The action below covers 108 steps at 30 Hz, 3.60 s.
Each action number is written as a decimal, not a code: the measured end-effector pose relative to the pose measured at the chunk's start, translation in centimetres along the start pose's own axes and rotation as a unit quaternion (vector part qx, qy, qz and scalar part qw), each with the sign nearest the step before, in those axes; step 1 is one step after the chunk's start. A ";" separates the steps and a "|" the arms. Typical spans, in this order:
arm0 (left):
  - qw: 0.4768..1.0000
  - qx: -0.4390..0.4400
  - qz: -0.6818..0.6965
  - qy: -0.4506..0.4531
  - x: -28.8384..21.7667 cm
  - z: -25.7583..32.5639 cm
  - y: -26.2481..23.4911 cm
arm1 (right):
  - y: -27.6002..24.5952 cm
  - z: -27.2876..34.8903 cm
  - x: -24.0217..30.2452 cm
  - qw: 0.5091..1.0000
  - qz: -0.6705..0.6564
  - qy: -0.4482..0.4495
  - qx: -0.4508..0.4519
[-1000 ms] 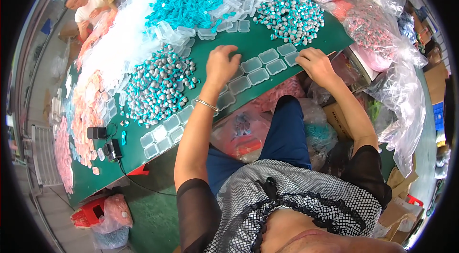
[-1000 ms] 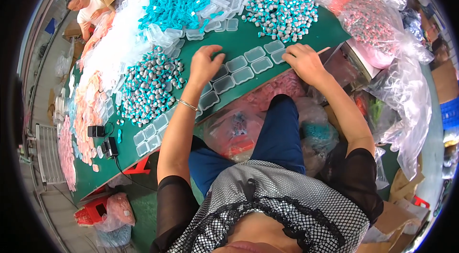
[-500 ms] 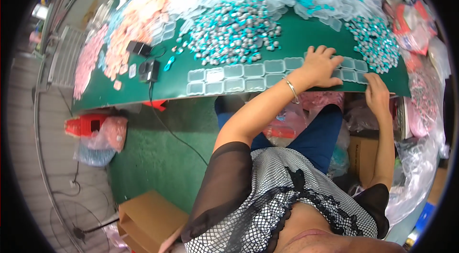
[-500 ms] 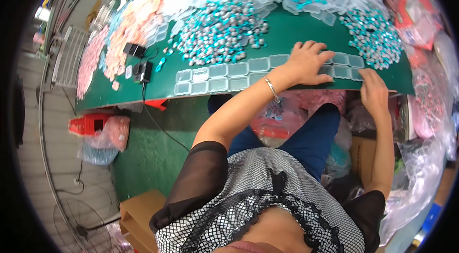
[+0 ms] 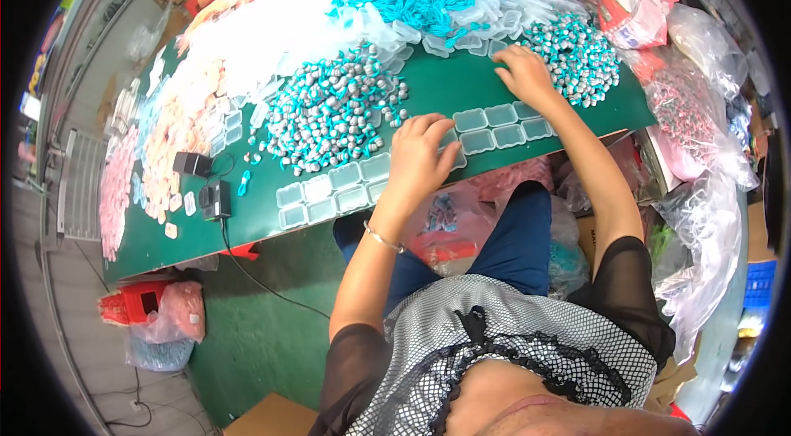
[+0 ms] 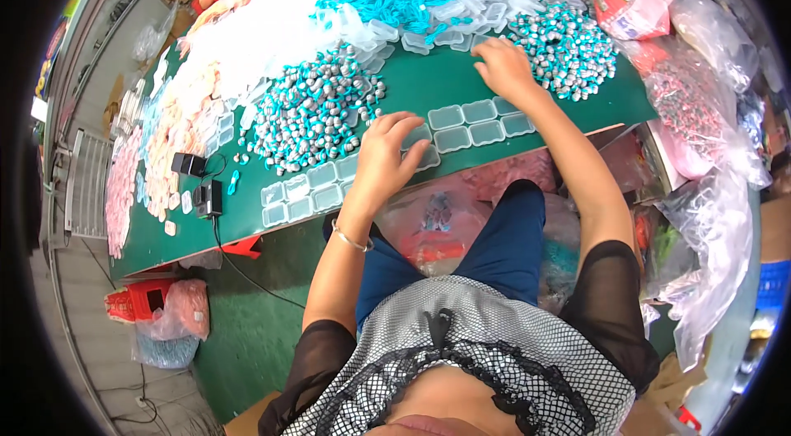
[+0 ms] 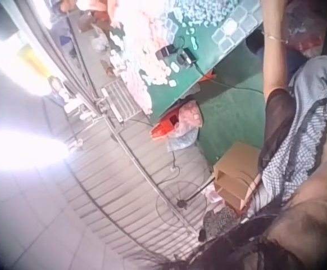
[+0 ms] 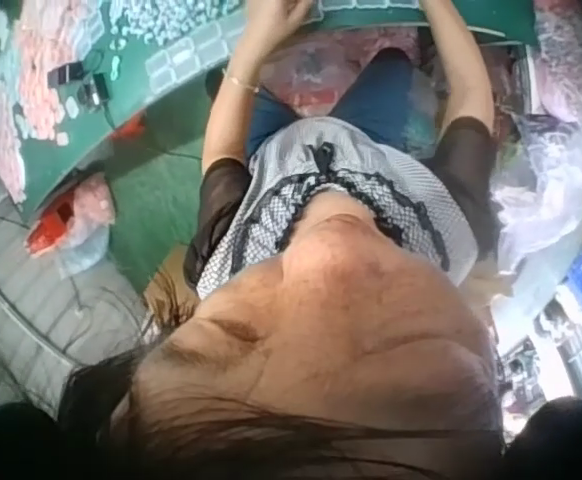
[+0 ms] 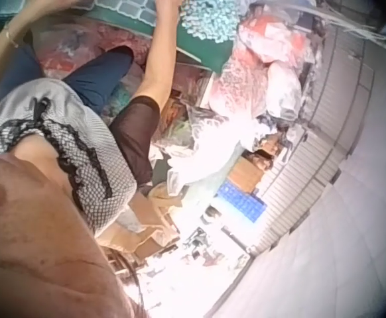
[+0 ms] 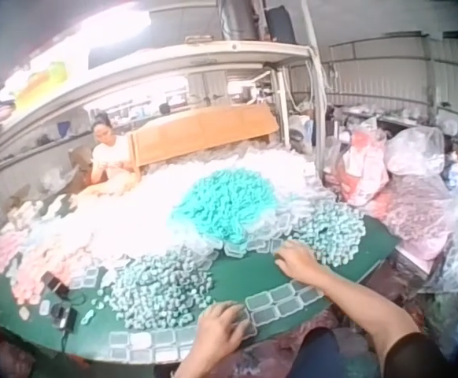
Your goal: Sorting and assembling small components or toy parts into plastic cases.
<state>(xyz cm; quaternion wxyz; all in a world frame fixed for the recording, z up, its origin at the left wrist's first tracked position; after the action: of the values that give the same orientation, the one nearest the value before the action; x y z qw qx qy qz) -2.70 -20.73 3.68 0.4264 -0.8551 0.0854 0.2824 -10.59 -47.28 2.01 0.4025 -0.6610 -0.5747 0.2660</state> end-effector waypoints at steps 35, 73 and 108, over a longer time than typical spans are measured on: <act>0.775 -0.034 0.549 -0.310 4.8 0.5 -1.1 | -2.9 0.2 16.5 0.953 -0.292 -0.084 0.005; 0.873 -0.174 -0.012 -0.456 16.2 19.9 -21.1 | 5.1 -5.8 32.7 0.864 -0.408 -0.274 0.111; 0.938 -0.145 -0.092 -0.302 16.3 18.9 -22.0 | 11.1 -10.8 41.0 0.893 -0.308 -0.316 0.085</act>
<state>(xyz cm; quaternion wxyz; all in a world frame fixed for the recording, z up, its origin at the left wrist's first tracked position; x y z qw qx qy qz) 11.58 9.16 0.59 0.3277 -0.7862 -0.1679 0.4963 12.38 -9.93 3.08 0.3155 -0.2953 -0.8217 0.3715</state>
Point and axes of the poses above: each hand's wrist, its own z-axis away from the middle knuckle, its own y-axis out of the palm, x = y × z, the point moved 3 cm from there along -z, towards the middle knuckle, and after that the axes turned 6 degrees about -y, right-handed, at the moved point
